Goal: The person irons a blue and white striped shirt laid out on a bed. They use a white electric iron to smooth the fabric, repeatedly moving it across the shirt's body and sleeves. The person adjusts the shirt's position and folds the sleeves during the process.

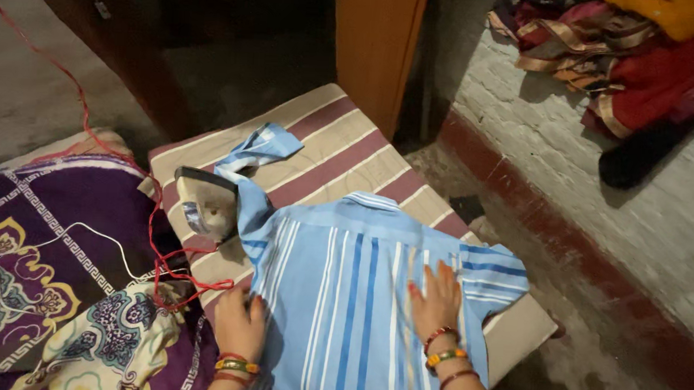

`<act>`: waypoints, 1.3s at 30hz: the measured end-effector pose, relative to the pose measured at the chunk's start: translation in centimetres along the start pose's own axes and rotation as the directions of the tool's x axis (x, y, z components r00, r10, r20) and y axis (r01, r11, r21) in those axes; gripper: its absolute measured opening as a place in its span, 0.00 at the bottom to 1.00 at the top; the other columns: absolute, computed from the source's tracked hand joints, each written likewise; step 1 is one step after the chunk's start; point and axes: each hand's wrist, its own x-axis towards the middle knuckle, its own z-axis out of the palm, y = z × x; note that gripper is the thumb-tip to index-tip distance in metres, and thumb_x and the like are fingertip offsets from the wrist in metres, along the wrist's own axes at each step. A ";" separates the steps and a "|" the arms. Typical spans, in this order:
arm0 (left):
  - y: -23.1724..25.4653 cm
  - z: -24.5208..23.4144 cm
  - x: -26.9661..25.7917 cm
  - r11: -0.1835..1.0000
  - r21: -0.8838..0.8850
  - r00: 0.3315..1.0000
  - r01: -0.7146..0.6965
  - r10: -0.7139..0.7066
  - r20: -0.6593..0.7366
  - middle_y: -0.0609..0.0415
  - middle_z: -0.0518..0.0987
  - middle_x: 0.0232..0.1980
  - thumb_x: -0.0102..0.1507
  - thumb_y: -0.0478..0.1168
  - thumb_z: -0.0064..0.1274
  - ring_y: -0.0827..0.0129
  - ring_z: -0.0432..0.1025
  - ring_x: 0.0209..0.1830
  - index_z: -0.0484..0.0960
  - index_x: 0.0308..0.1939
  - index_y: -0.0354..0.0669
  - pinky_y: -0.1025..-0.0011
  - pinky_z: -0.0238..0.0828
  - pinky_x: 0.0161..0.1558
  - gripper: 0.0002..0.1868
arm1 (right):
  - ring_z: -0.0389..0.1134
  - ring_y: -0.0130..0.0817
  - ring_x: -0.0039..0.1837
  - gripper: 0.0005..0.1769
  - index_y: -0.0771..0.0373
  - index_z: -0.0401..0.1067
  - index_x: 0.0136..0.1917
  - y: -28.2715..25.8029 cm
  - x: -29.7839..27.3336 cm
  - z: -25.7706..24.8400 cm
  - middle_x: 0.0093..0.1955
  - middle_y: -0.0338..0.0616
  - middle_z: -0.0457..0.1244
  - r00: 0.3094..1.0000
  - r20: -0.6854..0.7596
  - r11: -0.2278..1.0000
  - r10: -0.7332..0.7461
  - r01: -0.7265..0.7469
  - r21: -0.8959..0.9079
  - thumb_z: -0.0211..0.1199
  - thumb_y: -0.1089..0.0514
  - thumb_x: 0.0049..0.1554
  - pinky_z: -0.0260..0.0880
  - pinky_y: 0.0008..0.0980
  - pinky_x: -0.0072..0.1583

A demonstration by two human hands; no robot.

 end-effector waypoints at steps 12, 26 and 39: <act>-5.6 7.0 5.8 0.882 -0.292 0.915 0.370 -0.292 0.277 0.35 0.84 0.43 0.62 0.58 0.56 0.45 0.81 0.45 0.84 0.48 0.34 0.55 0.75 0.48 0.28 | 0.69 0.66 0.64 0.40 0.70 0.76 0.57 11.8 -2.0 -1.4 0.60 0.70 0.68 0.615 0.231 0.629 0.753 -0.777 0.018 0.63 0.29 0.55 0.68 0.56 0.64; -10.1 7.1 5.5 0.291 -0.776 0.827 0.560 -0.144 0.543 0.58 0.80 0.35 0.60 0.39 0.62 0.73 0.71 0.37 0.80 0.34 0.40 0.73 0.67 0.43 0.07 | 0.52 0.37 0.36 0.32 0.70 0.62 0.33 14.6 -3.3 -1.0 0.31 0.50 0.57 0.702 0.159 0.588 0.694 -0.680 0.438 0.73 0.42 0.52 0.57 0.45 0.39; -2.6 -2.2 2.6 0.989 0.143 0.999 -0.029 0.024 0.032 0.37 0.79 0.50 0.59 0.38 0.58 0.42 0.73 0.52 0.78 0.45 0.37 0.50 0.70 0.53 0.13 | 0.66 0.47 0.58 0.25 0.67 0.73 0.56 8.6 -2.5 -6.7 0.55 0.52 0.67 0.772 -0.133 0.782 0.622 -0.621 0.055 0.72 0.51 0.49 0.66 0.44 0.59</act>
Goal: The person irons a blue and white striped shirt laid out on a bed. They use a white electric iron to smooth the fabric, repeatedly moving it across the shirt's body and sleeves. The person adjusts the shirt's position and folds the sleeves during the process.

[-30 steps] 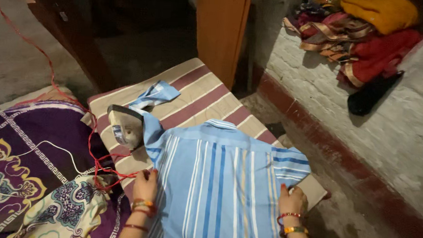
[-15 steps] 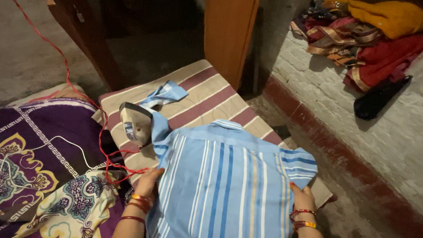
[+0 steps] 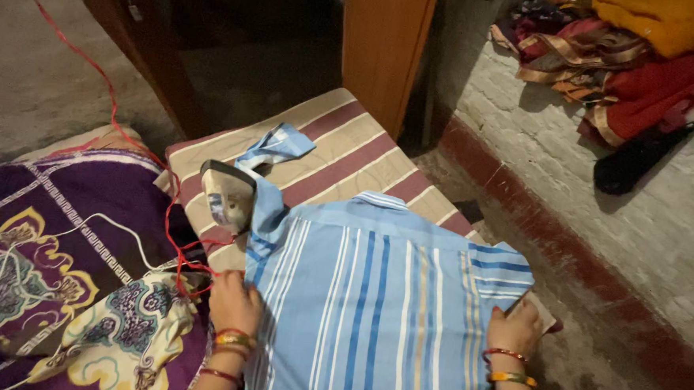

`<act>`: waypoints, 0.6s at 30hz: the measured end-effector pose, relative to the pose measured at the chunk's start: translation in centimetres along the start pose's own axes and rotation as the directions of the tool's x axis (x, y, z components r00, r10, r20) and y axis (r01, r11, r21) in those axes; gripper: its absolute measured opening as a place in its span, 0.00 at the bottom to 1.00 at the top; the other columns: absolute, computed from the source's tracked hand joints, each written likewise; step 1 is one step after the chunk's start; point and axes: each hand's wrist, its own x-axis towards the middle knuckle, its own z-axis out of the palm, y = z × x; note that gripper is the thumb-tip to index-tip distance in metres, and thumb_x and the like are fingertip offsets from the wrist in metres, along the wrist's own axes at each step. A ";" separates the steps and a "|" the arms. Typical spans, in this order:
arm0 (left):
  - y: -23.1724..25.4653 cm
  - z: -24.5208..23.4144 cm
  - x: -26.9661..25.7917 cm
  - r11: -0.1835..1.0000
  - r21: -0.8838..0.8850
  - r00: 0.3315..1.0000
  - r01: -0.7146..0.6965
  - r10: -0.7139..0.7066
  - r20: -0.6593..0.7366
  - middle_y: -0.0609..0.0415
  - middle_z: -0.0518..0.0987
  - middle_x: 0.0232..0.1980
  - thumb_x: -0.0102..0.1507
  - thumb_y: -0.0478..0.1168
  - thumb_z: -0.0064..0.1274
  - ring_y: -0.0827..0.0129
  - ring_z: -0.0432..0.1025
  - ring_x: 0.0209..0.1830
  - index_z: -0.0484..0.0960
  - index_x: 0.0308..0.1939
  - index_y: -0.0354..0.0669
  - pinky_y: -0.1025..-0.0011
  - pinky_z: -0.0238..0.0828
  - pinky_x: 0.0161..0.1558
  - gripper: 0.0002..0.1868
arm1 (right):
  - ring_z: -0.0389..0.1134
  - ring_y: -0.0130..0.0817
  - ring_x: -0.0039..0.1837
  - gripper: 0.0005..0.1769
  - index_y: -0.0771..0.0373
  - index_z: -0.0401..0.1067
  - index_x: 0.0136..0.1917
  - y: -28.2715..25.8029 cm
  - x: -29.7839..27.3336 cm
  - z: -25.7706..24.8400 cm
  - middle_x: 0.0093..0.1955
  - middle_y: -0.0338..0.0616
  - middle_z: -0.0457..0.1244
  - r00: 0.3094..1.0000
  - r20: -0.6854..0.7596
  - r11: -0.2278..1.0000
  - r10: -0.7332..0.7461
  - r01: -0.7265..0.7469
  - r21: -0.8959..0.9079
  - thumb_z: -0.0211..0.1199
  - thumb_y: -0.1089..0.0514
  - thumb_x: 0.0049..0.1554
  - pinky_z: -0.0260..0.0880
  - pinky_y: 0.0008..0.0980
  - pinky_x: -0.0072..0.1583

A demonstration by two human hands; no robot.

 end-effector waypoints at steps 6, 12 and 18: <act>10.4 6.0 -3.1 0.803 -0.256 0.829 -0.538 0.559 0.010 0.33 0.70 0.67 0.59 0.41 0.55 0.38 0.61 0.71 0.73 0.57 0.34 0.45 0.55 0.70 0.24 | 0.53 0.53 0.77 0.34 0.64 0.67 0.68 -10.3 -5.1 0.9 0.74 0.58 0.57 0.716 0.084 0.715 -0.693 0.698 -0.048 0.67 0.49 0.51 0.51 0.48 0.75; 16.1 7.9 -1.6 0.870 -0.085 0.782 -0.486 0.476 0.403 0.40 0.57 0.78 0.65 0.60 0.49 0.46 0.48 0.79 0.62 0.72 0.38 0.44 0.38 0.74 0.40 | 0.41 0.47 0.82 0.42 0.58 0.53 0.78 -12.4 -7.2 6.0 0.82 0.50 0.45 0.672 0.418 0.695 -0.612 0.709 -0.122 0.55 0.35 0.59 0.38 0.52 0.77; 10.8 6.1 2.8 0.954 0.127 0.927 -0.272 0.225 0.299 0.43 0.57 0.78 0.63 0.63 0.48 0.48 0.49 0.78 0.62 0.72 0.39 0.45 0.39 0.74 0.42 | 0.40 0.42 0.84 0.43 0.57 0.54 0.78 -9.1 -3.2 3.6 0.83 0.44 0.44 0.828 0.391 0.769 -0.401 0.537 -0.348 0.47 0.30 0.60 0.36 0.51 0.79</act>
